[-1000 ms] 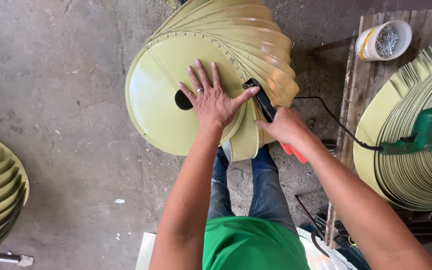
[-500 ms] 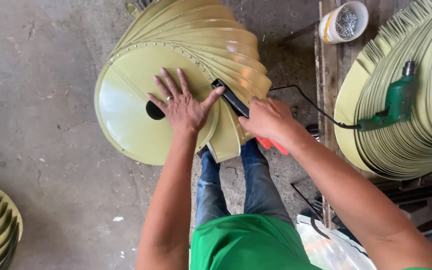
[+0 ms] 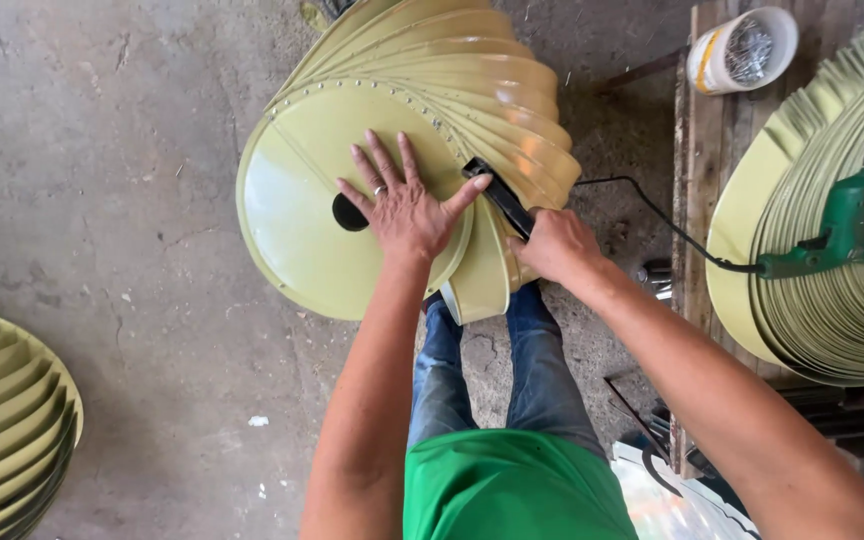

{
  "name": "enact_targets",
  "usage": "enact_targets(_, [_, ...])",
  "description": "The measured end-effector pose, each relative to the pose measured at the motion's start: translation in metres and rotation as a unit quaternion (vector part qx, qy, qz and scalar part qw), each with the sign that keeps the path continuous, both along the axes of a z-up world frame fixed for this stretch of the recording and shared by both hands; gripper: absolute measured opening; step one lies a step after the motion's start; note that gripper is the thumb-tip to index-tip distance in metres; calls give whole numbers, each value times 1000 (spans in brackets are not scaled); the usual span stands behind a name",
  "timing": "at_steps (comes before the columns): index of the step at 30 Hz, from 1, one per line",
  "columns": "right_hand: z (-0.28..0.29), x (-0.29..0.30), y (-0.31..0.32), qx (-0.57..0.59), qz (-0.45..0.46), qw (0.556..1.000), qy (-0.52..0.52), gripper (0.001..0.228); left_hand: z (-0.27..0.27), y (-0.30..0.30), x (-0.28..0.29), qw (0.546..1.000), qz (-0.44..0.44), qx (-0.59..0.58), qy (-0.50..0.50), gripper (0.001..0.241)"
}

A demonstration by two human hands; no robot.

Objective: The person attaches curved metal blades to a round fan hub on the workshop floor. They align each blade against the hub, then use a hand riveter and a green electric drill to fasten the blades with rivets, pressing the hub steady with one hand while working.

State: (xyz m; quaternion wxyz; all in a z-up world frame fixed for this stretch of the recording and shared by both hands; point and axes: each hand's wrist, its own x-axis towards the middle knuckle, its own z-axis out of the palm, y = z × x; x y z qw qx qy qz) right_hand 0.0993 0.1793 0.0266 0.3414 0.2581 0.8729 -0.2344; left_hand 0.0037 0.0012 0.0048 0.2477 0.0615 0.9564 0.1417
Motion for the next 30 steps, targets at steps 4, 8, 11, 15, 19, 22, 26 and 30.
enact_targets(4, [64,-29,1,53,128,988,-74,48,-4,0,-4,1000,4,-3,-7,137])
enact_targets(8, [65,-20,-11,40,89,988,-123,48,3,0,-5,1000,2,-7,-20,138])
enact_targets(11, [-1,8,7,-33,8,999,10,44,4,-2,-4,1000,5,2,-13,140])
enact_targets(15, [-17,13,11,-107,-8,993,-50,50,7,1,-3,1000,2,-14,-23,141])
enact_targets(19, [-20,13,-2,-40,3,998,44,47,-3,-2,-1,1000,14,3,-3,137])
enact_targets(22, [-32,22,-9,-17,-30,994,101,41,1,-4,-1,1000,10,12,-2,134])
enact_targets(26, [-35,29,-5,-79,-71,981,162,43,-1,-5,-3,1000,10,8,-8,124])
enact_targets(30, [-54,36,-14,-76,-114,980,144,43,-11,-6,-1,1000,14,21,12,119])
